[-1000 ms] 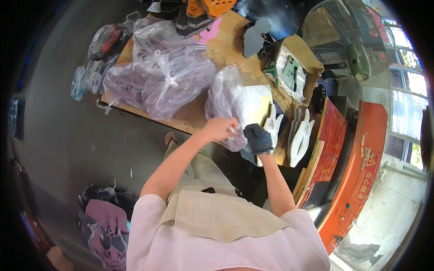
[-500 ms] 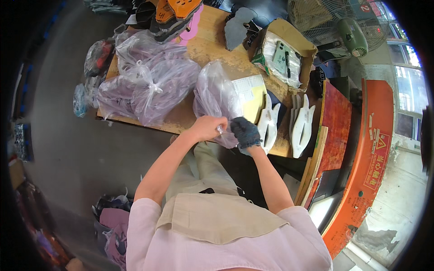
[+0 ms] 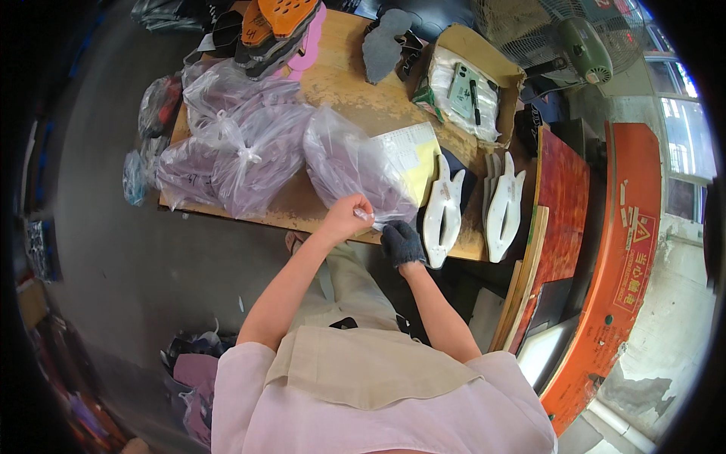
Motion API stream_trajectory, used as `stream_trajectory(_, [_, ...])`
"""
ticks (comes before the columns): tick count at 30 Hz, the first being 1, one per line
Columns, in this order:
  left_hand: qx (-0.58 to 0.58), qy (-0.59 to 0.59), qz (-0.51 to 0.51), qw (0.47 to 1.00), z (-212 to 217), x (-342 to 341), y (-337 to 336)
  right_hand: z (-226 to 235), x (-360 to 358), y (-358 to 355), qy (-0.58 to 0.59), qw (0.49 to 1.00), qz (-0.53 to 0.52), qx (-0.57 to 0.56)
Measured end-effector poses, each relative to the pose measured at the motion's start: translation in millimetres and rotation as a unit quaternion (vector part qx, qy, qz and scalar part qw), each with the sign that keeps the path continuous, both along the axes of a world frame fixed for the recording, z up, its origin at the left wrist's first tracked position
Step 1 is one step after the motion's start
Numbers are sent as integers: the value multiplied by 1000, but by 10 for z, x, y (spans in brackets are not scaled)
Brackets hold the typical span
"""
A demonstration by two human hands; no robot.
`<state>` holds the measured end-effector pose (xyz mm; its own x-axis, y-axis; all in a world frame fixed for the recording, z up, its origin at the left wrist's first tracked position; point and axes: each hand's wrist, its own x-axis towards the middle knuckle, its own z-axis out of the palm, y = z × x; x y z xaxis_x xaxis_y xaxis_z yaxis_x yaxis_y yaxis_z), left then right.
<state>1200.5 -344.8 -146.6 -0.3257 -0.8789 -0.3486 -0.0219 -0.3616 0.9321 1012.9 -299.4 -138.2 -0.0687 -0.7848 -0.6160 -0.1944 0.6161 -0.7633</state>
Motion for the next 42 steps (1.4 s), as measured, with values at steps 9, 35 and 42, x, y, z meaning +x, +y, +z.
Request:
stream_trajectory(9, [-336, -343, -102, 871, 466, -127, 34, 433, -46, -358, 374, 871, 201, -249])
stream_trajectory(35, [-267, -139, 243, 922, -66, 111, -293, 14, 510, -665, -186, 977, -44, -91])
stream_trajectory(42, [-212, -179, 193, 941, -13, 116, -213, 6, 452, -713, -23, 983, 93, -157])
